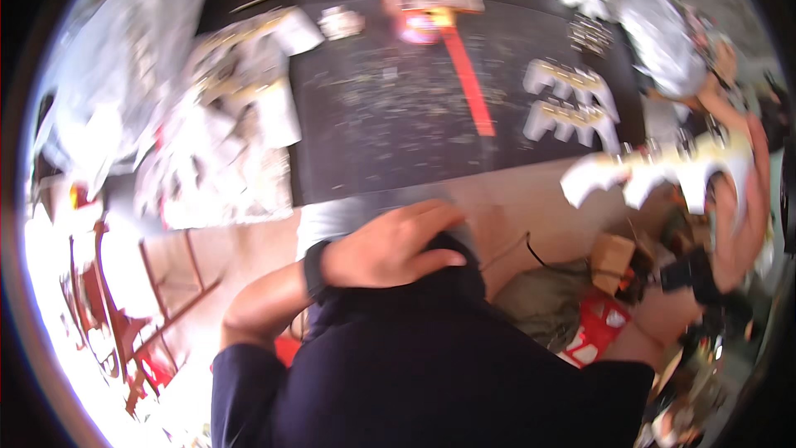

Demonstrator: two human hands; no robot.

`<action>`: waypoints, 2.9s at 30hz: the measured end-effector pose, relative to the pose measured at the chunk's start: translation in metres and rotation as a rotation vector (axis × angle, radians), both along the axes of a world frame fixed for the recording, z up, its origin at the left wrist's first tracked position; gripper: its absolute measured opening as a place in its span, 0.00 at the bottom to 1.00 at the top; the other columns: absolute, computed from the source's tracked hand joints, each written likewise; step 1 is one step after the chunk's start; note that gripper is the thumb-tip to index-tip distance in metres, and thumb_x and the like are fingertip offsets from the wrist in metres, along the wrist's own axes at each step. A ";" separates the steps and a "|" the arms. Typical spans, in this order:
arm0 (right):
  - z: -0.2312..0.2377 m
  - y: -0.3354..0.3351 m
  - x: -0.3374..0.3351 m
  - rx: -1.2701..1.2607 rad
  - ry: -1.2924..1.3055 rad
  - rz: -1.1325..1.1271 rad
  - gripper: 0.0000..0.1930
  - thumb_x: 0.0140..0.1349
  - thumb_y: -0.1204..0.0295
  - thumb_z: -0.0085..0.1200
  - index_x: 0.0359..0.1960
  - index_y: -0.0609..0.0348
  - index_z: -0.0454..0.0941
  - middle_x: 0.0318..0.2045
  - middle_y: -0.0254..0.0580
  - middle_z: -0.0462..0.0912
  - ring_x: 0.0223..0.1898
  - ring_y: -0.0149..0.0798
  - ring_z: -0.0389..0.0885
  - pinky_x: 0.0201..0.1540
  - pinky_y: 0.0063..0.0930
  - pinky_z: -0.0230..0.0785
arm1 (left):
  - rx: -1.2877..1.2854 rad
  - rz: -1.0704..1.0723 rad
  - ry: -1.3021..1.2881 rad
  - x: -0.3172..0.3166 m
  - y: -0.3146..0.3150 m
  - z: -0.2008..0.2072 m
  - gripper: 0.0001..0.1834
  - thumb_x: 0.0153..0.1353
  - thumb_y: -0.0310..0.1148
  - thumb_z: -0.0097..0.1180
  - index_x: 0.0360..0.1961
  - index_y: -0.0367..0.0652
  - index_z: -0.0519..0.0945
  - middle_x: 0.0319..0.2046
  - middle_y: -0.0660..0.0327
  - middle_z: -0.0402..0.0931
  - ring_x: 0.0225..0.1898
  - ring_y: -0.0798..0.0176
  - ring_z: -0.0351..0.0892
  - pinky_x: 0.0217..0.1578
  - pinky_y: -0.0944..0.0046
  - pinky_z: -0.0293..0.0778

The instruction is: Manually attach metal rings to pre-cut white fabric shoe components.

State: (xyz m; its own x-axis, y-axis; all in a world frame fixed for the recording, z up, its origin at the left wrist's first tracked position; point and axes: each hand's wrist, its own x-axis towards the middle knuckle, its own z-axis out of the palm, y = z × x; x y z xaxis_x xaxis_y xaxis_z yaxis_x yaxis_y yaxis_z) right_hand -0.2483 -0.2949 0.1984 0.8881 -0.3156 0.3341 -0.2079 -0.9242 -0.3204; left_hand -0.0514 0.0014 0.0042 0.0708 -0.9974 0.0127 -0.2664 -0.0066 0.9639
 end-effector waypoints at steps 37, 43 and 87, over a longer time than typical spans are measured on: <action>-0.212 0.104 0.086 0.441 -0.214 -0.061 0.12 0.57 0.81 0.51 0.44 0.58 0.76 0.47 0.47 0.73 0.48 0.46 0.74 0.48 0.34 0.68 | 0.099 0.915 -0.506 0.103 0.066 -0.009 0.23 0.57 0.21 0.55 0.56 0.40 0.69 0.55 0.53 0.65 0.31 0.66 0.78 0.29 0.71 0.74; -0.218 -0.052 0.004 -0.064 -0.061 -0.548 0.14 0.57 0.78 0.52 0.46 0.59 0.72 0.42 0.50 0.76 0.45 0.50 0.75 0.48 0.38 0.68 | 0.073 0.774 -0.321 0.063 0.048 0.008 0.19 0.54 0.18 0.54 0.49 0.38 0.73 0.49 0.56 0.71 0.32 0.70 0.76 0.29 0.73 0.73; -0.224 -0.170 0.070 0.328 0.204 -0.534 0.19 0.51 0.72 0.62 0.47 0.59 0.76 0.37 0.48 0.80 0.38 0.42 0.80 0.42 0.31 0.72 | 0.032 0.329 -0.207 0.014 0.006 -0.002 0.14 0.51 0.21 0.60 0.41 0.34 0.75 0.39 0.54 0.74 0.36 0.56 0.78 0.35 0.64 0.75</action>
